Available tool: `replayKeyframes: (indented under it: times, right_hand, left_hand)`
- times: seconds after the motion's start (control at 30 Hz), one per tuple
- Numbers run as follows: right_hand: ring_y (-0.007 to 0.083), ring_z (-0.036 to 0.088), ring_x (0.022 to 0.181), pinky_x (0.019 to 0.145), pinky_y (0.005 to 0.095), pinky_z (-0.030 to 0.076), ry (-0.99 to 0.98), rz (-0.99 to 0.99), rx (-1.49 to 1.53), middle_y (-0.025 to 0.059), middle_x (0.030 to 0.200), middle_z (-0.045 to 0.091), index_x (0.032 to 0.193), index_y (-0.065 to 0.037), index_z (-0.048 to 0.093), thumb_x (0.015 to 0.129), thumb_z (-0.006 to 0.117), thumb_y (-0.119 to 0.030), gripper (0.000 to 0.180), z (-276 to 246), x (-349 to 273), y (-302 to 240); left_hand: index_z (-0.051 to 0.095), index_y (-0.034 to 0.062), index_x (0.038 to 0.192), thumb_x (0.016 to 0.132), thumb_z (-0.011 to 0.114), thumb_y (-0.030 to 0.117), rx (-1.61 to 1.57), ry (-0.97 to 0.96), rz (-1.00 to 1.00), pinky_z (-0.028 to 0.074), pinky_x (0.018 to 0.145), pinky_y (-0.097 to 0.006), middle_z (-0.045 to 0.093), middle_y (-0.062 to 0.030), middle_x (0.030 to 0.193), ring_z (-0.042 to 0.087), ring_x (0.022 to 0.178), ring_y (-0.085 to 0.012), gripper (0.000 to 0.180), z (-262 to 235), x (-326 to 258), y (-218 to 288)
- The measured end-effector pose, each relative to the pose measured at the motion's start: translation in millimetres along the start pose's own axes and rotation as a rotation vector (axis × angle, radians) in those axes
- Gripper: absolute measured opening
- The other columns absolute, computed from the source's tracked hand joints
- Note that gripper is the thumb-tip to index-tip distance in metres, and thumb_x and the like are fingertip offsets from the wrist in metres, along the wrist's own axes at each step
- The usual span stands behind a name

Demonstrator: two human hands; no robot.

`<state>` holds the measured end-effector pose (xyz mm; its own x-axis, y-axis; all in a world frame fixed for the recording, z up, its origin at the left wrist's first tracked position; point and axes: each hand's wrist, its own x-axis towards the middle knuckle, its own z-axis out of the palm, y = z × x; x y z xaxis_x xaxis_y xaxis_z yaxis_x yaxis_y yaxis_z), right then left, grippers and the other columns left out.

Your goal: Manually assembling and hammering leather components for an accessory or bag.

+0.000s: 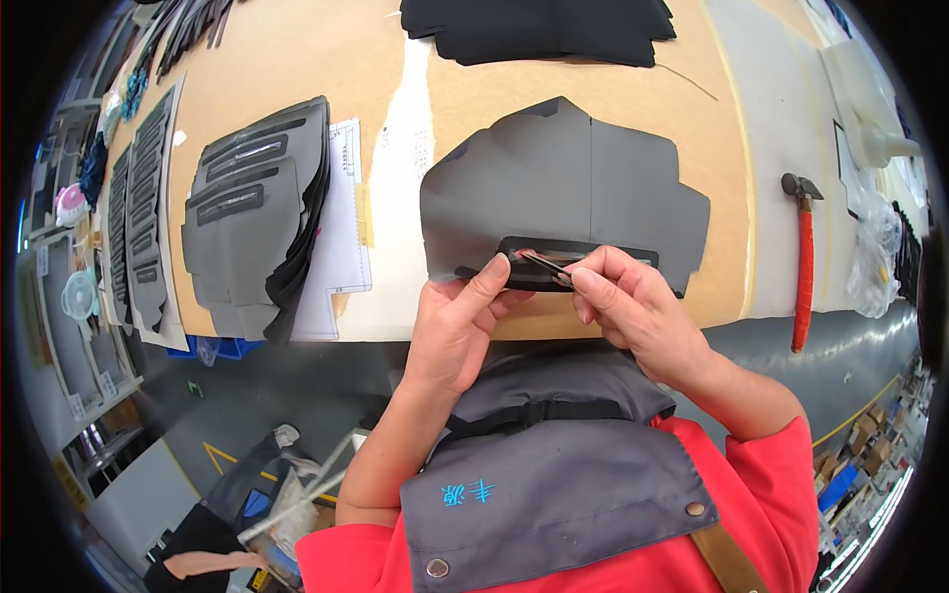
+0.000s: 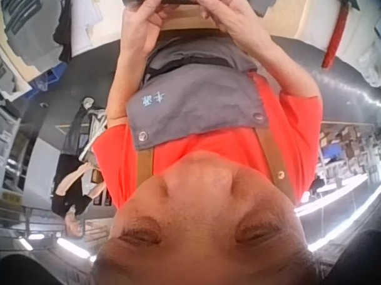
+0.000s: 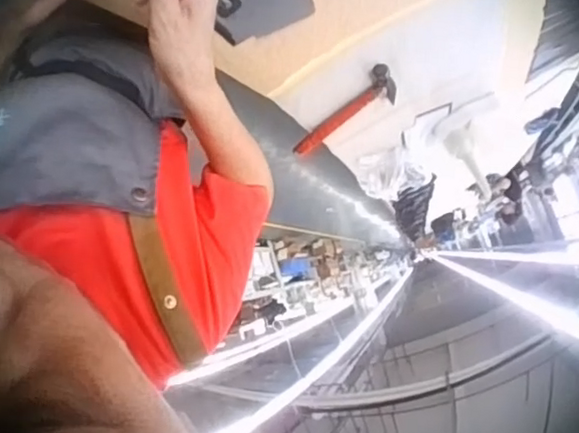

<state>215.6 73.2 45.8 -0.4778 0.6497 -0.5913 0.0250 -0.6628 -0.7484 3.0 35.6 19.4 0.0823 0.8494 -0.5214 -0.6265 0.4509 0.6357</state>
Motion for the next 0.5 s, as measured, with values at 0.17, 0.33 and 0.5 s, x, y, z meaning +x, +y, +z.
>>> replayKeyframes:
  times: [0.17,0.33,0.5]
  right_hand:
    - [-0.002,0.03,0.054,0.046,0.0186,0.02,-0.014,0.015,-0.041,-0.0042,0.082,0.057,0.11,-0.009,0.062,0.107,0.059,-0.034,0.025,-1,1,-8]
    - [-0.002,0.031,0.054,0.046,0.0185,0.02,-0.027,0.001,-0.057,-0.0042,0.08,0.057,0.105,-0.009,0.061,0.107,0.061,-0.034,0.025,-2,2,-11]
    - [-0.0022,0.031,0.055,0.047,0.0185,0.021,-0.037,-0.025,-0.056,-0.0041,0.08,0.056,0.103,-0.009,0.061,0.106,0.061,-0.034,0.025,-1,6,-16]
  left_hand:
    - [0.067,0.0005,0.122,0.104,0.065,0.019,0.017,-0.004,0.01,0.055,0.099,-0.038,0.073,-0.0129,0.118,0.069,0.111,-0.0212,0.026,0,-2,-1]
    - [0.068,-0.0031,0.121,0.105,0.064,0.021,0.012,0.004,0.02,0.055,0.103,-0.039,0.073,-0.0156,0.118,0.069,0.112,-0.0228,0.029,0,-2,0]
    - [0.069,-0.0031,0.119,0.104,0.064,0.018,0.02,0.016,0.039,0.055,0.103,-0.04,0.072,-0.017,0.118,0.069,0.113,-0.0248,0.026,4,-1,3]
